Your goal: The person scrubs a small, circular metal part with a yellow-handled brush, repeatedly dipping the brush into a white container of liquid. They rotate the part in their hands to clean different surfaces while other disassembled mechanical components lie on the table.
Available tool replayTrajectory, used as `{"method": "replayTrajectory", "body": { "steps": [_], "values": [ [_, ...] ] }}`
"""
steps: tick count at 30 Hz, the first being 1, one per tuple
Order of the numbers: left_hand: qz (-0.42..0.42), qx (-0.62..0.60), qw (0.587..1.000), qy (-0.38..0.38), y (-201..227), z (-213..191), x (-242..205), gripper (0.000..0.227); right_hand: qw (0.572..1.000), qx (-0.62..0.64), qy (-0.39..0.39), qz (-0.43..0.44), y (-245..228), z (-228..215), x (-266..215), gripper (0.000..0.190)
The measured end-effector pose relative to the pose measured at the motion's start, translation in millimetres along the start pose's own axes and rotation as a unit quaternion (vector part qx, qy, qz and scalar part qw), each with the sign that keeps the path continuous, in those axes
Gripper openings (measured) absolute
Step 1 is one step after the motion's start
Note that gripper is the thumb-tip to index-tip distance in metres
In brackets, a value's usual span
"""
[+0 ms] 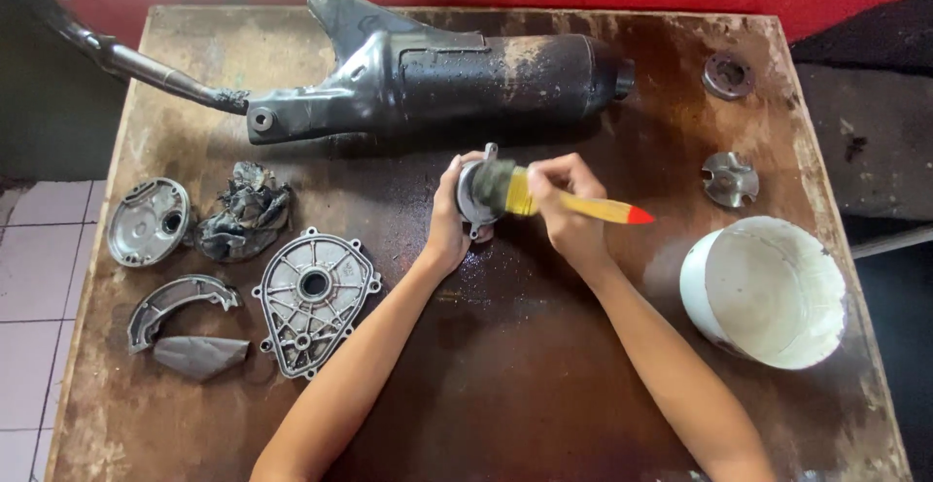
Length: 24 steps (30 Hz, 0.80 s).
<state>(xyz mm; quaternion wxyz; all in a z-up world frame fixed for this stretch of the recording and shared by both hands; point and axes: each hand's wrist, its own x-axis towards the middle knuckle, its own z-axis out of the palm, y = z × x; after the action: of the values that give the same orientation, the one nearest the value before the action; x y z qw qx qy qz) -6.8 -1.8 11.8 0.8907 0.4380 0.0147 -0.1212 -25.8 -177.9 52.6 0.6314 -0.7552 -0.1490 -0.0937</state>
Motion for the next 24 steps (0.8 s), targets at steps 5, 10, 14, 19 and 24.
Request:
{"method": "replayTrajectory", "body": {
  "steps": [5, 10, 14, 19, 24],
  "values": [
    [0.0, -0.033, 0.999, 0.022, -2, -3, 3, 0.048, 0.997, -0.059, -0.011, -0.049, -12, 0, 2, 0.012],
    [-0.012, 0.002, 1.0, -0.015, -15, -17, 9, 0.048, 0.996, -0.015, 0.077, 0.035, -33, -15, -6, 0.015],
    [0.013, 0.029, 0.999, -0.004, -6, -3, 0, 0.051, 0.98, -0.189, -0.05, 0.024, -79, -66, -28, 0.014],
    [0.025, 0.053, 0.998, 0.01, -26, -15, 10, 0.048, 0.951, -0.295, 0.04, 0.085, -88, -168, -63, 0.014],
    [-0.006, 0.053, 0.998, -0.029, -5, 8, -1, 0.048, 0.94, -0.278, 0.112, 0.161, -65, -231, -85, 0.012]
  ]
}}
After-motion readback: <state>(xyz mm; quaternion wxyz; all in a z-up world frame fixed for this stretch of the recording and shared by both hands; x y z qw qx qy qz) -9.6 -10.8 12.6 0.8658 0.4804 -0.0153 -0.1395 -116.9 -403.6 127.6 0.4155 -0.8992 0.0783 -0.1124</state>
